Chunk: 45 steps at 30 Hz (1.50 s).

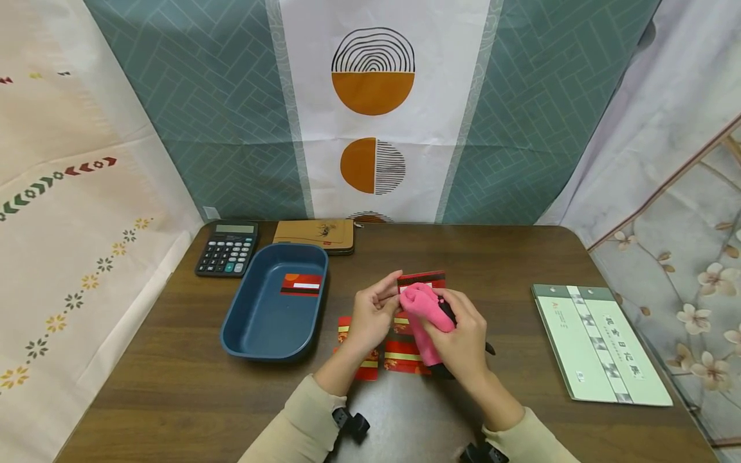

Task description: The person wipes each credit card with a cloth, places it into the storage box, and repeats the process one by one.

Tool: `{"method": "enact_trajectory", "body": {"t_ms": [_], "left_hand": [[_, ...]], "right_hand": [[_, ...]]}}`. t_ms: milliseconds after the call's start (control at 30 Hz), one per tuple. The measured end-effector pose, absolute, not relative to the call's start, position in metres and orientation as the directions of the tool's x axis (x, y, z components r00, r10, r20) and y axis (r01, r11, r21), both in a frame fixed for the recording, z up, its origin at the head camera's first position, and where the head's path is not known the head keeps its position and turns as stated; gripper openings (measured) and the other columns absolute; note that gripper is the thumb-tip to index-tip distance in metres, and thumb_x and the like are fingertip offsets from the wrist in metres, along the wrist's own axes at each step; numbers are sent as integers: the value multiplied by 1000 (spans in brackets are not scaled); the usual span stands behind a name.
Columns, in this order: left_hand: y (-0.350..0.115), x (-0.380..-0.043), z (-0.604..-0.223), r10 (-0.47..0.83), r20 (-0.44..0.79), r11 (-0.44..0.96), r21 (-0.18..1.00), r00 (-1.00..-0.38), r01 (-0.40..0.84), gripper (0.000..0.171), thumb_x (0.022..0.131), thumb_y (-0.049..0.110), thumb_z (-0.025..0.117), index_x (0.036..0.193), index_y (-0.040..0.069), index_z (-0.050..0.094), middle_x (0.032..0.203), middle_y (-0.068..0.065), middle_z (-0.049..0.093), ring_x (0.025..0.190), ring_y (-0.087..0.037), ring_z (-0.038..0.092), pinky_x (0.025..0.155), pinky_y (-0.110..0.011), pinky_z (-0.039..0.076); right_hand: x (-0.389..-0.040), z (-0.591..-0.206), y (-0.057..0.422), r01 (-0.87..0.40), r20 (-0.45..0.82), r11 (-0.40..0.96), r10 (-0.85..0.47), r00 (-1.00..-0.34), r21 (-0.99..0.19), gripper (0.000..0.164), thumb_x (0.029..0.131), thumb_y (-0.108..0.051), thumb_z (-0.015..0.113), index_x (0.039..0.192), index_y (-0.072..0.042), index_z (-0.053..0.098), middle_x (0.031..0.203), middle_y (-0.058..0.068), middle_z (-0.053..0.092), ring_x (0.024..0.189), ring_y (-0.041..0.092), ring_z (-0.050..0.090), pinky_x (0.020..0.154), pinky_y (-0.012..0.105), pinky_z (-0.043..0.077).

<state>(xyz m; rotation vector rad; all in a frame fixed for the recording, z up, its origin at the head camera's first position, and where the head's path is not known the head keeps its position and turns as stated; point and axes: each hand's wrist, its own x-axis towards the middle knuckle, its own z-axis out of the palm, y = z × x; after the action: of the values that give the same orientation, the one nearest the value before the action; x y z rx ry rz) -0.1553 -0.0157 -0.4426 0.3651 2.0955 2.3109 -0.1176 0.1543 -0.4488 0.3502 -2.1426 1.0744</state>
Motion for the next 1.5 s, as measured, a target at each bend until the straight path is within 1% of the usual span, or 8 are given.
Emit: {"method": "enact_trajectory", "body": {"t_ms": [167, 600, 700, 900, 967, 1100, 1267, 1500], "left_hand": [[-20, -155, -441, 149, 155, -148, 980, -977, 133, 46, 94, -17, 56, 138, -5, 58, 113, -32, 68, 98, -37, 71, 81, -39, 61], [-22, -155, -445, 187, 171, -116, 982, -967, 151, 47, 96, -16, 55, 141, -2, 56, 114, -28, 70, 99, -37, 71, 80, -37, 62], [-19, -154, -445, 191, 176, -102, 982, -966, 159, 44, 96, -15, 56, 139, -2, 57, 114, -28, 70, 97, -37, 72, 80, -38, 62], [-13, -153, -445, 204, 175, -68, 984, -963, 164, 40, 96, -13, 57, 134, -2, 61, 116, -25, 70, 101, -34, 72, 84, -41, 61], [-12, -152, -445, 209, 175, -75, 984, -962, 163, 40, 96, -14, 55, 134, -3, 61, 118, -24, 70, 105, -33, 70, 84, -37, 61], [-13, -151, -447, 208, 172, -100, 983, -963, 154, 40, 97, -15, 54, 134, -5, 60, 119, -24, 69, 106, -32, 70, 84, -35, 61], [-19, -151, -448, 184, 141, -147, 982, -973, 114, 41, 96, -15, 56, 135, -4, 60, 114, -27, 70, 98, -35, 72, 82, -48, 60], [-23, -151, -448, 170, 130, -181, 979, -977, 99, 43, 95, -16, 56, 135, -3, 59, 110, -29, 70, 96, -36, 72, 83, -48, 60]], "right_hand": [[-118, -452, 168, -488, 690, 627, 111, -716, -607, 48, 69, -4, 92, 112, 1, 71, 106, 15, 70, 91, 29, 69, 89, 7, 46], [-131, -442, 180, -413, 659, 634, 209, -723, -654, 48, 72, -6, 90, 115, 1, 70, 109, 15, 70, 93, 29, 66, 85, 3, 43], [-130, -440, 171, -418, 656, 635, 193, -729, -650, 48, 72, -6, 91, 115, 0, 70, 109, 14, 70, 93, 27, 67, 84, 8, 48], [-126, -439, 151, -455, 662, 616, 150, -734, -643, 50, 72, -8, 92, 116, -1, 70, 109, 13, 70, 92, 27, 69, 77, 44, 63], [-124, -440, 146, -478, 674, 603, 139, -726, -639, 50, 72, -7, 92, 116, 0, 69, 109, 13, 70, 92, 28, 69, 76, 47, 63], [-123, -442, 146, -498, 704, 612, 139, -696, -614, 50, 71, -7, 92, 115, 0, 70, 107, 14, 71, 91, 29, 70, 81, 34, 61], [-127, -444, 161, -451, 689, 626, 199, -697, -637, 50, 72, -6, 92, 115, 1, 69, 108, 15, 70, 92, 30, 68, 88, 10, 49], [-131, -444, 173, -411, 660, 617, 244, -711, -671, 52, 73, -6, 91, 118, 1, 68, 111, 16, 69, 96, 30, 66, 87, 5, 44]]}}
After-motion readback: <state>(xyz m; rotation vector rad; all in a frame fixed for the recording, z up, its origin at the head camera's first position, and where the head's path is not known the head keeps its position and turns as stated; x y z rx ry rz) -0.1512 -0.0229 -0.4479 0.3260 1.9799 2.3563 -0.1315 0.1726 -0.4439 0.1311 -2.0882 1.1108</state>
